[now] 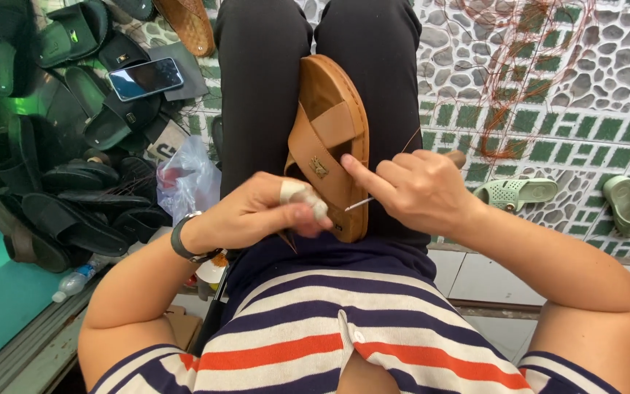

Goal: The person sews a brown leather sandal using a needle and thread, repeatedly passing the needle through the sole and pulling the thread tight. The sandal is held between the legs while the person works on the stitching.

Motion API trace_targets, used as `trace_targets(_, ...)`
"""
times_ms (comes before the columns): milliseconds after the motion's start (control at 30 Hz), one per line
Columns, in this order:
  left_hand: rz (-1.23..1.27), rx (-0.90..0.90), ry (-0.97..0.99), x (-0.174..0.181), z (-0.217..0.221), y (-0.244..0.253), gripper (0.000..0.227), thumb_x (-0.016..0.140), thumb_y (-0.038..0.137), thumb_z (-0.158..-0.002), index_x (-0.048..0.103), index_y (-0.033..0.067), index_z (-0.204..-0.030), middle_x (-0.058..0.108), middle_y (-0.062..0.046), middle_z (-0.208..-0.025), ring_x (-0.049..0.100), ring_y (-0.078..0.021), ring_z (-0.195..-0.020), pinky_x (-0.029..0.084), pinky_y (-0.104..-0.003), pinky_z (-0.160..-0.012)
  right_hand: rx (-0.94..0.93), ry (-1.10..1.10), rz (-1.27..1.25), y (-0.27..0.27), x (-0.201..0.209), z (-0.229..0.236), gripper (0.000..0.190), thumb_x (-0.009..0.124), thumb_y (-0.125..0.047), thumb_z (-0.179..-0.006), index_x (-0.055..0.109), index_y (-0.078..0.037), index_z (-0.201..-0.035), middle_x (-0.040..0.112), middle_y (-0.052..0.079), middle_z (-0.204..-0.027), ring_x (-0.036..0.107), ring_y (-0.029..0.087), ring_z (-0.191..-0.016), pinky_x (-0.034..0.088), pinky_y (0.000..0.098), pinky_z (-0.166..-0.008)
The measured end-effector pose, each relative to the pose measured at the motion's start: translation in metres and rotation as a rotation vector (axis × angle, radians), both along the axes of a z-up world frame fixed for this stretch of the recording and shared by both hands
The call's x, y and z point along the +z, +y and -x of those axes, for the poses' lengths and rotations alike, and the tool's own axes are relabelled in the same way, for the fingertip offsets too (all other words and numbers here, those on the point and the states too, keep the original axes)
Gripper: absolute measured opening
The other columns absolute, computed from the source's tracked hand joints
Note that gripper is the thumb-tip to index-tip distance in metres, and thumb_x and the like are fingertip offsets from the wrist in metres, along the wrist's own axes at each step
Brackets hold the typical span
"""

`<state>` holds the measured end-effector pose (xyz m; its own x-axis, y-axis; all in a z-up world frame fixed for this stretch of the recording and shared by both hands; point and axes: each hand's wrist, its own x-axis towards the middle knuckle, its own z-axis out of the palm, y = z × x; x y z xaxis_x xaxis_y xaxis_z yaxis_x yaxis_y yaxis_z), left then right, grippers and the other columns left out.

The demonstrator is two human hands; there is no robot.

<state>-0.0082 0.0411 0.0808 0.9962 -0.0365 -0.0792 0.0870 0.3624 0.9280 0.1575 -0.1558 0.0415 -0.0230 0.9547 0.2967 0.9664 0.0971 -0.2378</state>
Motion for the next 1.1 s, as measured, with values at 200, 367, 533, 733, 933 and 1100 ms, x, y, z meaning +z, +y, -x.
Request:
trace_targets(200,0.221,0.494,0.311,-0.076,0.023,0.024,0.037,0.046,0.02,-0.102,0.061,-0.0114,-0.09,0.022,0.002,-0.059,0.029,-0.0097,-0.051,0.034,-0.02,-0.048,0.026,0.061,-0.073,-0.002,-0.016,-0.007,0.031,0.045,-0.013,-0.096,0.07,-0.012,-0.113,0.044,0.001,-0.057,0.05,0.015,-0.047,0.046,0.0232,-0.049)
trace_targets(367,-0.819,0.484,0.179,-0.051,0.036,0.073,0.013,0.061,0.008,-0.101,0.066,0.001,-0.091,0.062,-0.015,-0.096,0.057,-0.0261,-0.09,0.042,-0.032,-0.086,-0.085,0.264,0.179,-0.017,-0.002,-0.003,0.036,0.05,-0.026,-0.097,0.057,-0.017,-0.131,0.054,0.003,-0.083,0.06,0.019,-0.059,0.05,0.0311,-0.052)
trace_targets(533,-1.304,0.345,-0.155,-0.031,0.017,0.023,0.054,0.08,0.006,-0.077,0.058,-0.0037,-0.125,0.05,-0.02,-0.134,0.031,-0.0434,-0.133,0.018,-0.048,-0.112,-0.146,0.381,0.188,-0.027,0.002,0.004,0.029,0.051,-0.01,-0.095,0.064,-0.015,-0.121,0.056,0.005,-0.086,0.062,0.021,-0.058,0.05,0.029,-0.055)
trace_targets(733,-1.161,0.235,-0.286,-0.043,-0.006,-0.037,0.056,0.079,0.034,-0.08,0.059,0.0083,-0.125,0.062,-0.005,-0.12,0.051,-0.0309,-0.119,0.036,-0.042,-0.098,-0.209,0.899,0.129,-0.021,0.01,0.011,0.02,0.062,-0.007,-0.089,0.066,-0.007,-0.109,0.059,0.001,-0.073,0.063,0.021,-0.061,0.049,0.0271,-0.05)
trace_targets(933,-0.97,0.233,-0.237,-0.048,-0.027,-0.032,0.038,0.073,0.012,-0.084,0.059,-0.0019,-0.116,0.063,-0.007,-0.092,0.06,-0.0281,-0.087,0.046,-0.037,-0.075,-0.197,1.058,0.026,-0.003,0.02,0.015,0.029,0.061,-0.001,-0.087,0.059,-0.002,-0.117,0.065,0.007,-0.076,0.064,0.024,-0.061,0.052,0.0288,-0.055)
trace_targets(1100,-1.168,0.059,-0.258,-0.03,-0.017,-0.017,0.067,0.081,0.043,-0.073,0.06,0.0022,-0.121,0.06,-0.009,-0.12,0.049,-0.0317,-0.106,0.043,-0.037,-0.08,-0.2,0.906,0.069,-0.013,0.009,0.003,0.03,0.054,-0.02,-0.094,0.054,-0.004,-0.121,0.058,0.006,-0.078,0.062,0.026,-0.057,0.049,0.0341,-0.048)
